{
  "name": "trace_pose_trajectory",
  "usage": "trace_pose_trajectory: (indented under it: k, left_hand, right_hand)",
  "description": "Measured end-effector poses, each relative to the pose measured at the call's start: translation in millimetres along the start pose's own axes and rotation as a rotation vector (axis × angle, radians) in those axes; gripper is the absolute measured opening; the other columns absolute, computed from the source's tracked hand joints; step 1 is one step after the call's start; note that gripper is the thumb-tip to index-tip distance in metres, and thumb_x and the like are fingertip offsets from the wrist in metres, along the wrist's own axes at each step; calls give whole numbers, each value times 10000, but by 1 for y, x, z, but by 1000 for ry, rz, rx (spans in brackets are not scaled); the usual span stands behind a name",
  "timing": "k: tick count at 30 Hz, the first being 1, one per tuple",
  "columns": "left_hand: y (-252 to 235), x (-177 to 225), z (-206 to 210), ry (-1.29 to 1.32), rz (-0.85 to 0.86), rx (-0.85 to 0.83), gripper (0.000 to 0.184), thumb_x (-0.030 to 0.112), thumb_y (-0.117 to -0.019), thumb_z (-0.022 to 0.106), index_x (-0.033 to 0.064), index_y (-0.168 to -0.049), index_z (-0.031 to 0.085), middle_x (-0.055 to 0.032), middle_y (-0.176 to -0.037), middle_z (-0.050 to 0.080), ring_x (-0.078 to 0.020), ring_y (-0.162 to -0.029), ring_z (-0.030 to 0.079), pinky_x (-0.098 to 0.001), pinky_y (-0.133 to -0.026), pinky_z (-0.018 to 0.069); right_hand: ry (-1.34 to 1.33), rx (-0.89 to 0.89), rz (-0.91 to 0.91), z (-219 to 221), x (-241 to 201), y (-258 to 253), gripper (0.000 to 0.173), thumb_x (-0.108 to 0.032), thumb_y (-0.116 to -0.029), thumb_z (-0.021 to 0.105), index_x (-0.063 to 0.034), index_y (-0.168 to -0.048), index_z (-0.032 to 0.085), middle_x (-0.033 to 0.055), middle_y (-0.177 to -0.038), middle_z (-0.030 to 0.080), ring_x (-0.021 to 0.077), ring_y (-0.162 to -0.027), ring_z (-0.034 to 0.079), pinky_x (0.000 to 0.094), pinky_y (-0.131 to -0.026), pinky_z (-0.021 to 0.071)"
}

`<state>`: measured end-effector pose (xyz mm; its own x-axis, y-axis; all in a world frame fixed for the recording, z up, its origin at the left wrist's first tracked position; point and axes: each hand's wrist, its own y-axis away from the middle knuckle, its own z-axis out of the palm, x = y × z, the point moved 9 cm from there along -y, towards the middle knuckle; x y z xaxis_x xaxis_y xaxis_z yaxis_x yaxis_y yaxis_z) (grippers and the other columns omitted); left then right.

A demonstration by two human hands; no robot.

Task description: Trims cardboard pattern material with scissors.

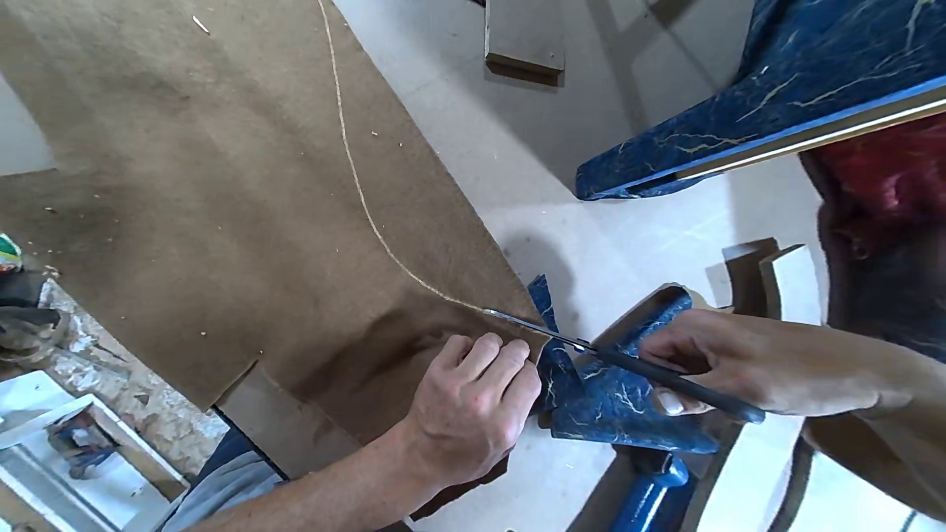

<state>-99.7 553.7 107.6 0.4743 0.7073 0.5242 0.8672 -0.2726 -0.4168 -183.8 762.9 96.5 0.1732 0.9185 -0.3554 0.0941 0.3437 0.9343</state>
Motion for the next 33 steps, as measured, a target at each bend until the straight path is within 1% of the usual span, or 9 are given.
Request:
trace_pose_trajectory:
  k: [2,4,8,12,17,21,25,30,33]
  left_hand:
    - [0,1,0,8,0,2,140,176,-972,591,139,-995,725,-23,-1125,752,-188,-1037,690,-343,-818,538]
    - [0,1,0,6,-2,6,142,175,-969,591,138,-993,726,-26,-1128,753,-188,-1036,691,-344,-817,538]
    - [0,1,-1,6,2,3,143,177,-971,590,141,-995,726,-22,-1133,752,-186,-1013,690,-343,-809,534]
    - [-2,1,-2,3,12,6,138,159,-965,592,132,-993,725,-23,-1113,752,-185,-1000,690,-333,-797,534]
    - [-1,2,-3,15,12,8,140,169,-971,594,131,-991,728,-32,-1124,753,-193,-1005,694,-344,-806,541]
    - [-1,3,-4,23,16,17,146,167,-980,586,130,-988,727,-30,-1120,756,-192,-984,697,-344,-804,543]
    - [-2,4,-6,24,19,19,147,164,-978,585,129,-989,727,-30,-1120,755,-192,-982,696,-339,-797,542]
    - [-2,3,-8,20,16,20,146,167,-980,581,128,-989,722,-29,-1119,754,-191,-985,694,-337,-796,539]
    - [-1,5,-8,27,22,13,153,158,-980,575,131,-999,724,-25,-1123,755,-190,-973,692,-334,-782,533]
  right_hand:
    - [8,8,-1,-2,-1,1,358,-487,-813,809,-167,-744,664,-20,-567,550,65,-460,491,224,-426,371]
    - [11,4,14,-2,-3,0,367,-485,-793,827,-163,-744,660,-19,-568,560,63,-463,512,220,-426,395]
    - [21,1,27,-3,-7,-5,398,-508,-769,837,-157,-733,654,-26,-566,551,59,-469,504,214,-437,381]
    - [14,-15,12,-3,-11,-10,361,-471,-792,826,-146,-764,671,-14,-593,581,68,-487,532,218,-452,410]
    - [17,0,-3,-4,-9,-10,336,-451,-824,801,-148,-761,672,-18,-582,565,64,-470,507,219,-432,383]
    - [-33,-17,10,1,-10,-12,319,-419,-819,817,-143,-767,666,-9,-587,587,68,-464,539,214,-429,429]
    - [-43,-20,-39,4,-16,-19,336,-464,-799,815,-154,-782,685,-15,-602,602,62,-477,546,211,-436,429]
    - [-31,-18,-72,5,-15,-23,374,-517,-824,790,-156,-795,696,-8,-599,594,66,-461,535,215,-424,431]
    - [-31,-4,-66,2,-11,-21,350,-480,-829,794,-148,-792,690,-7,-594,582,72,-461,519,224,-423,411]
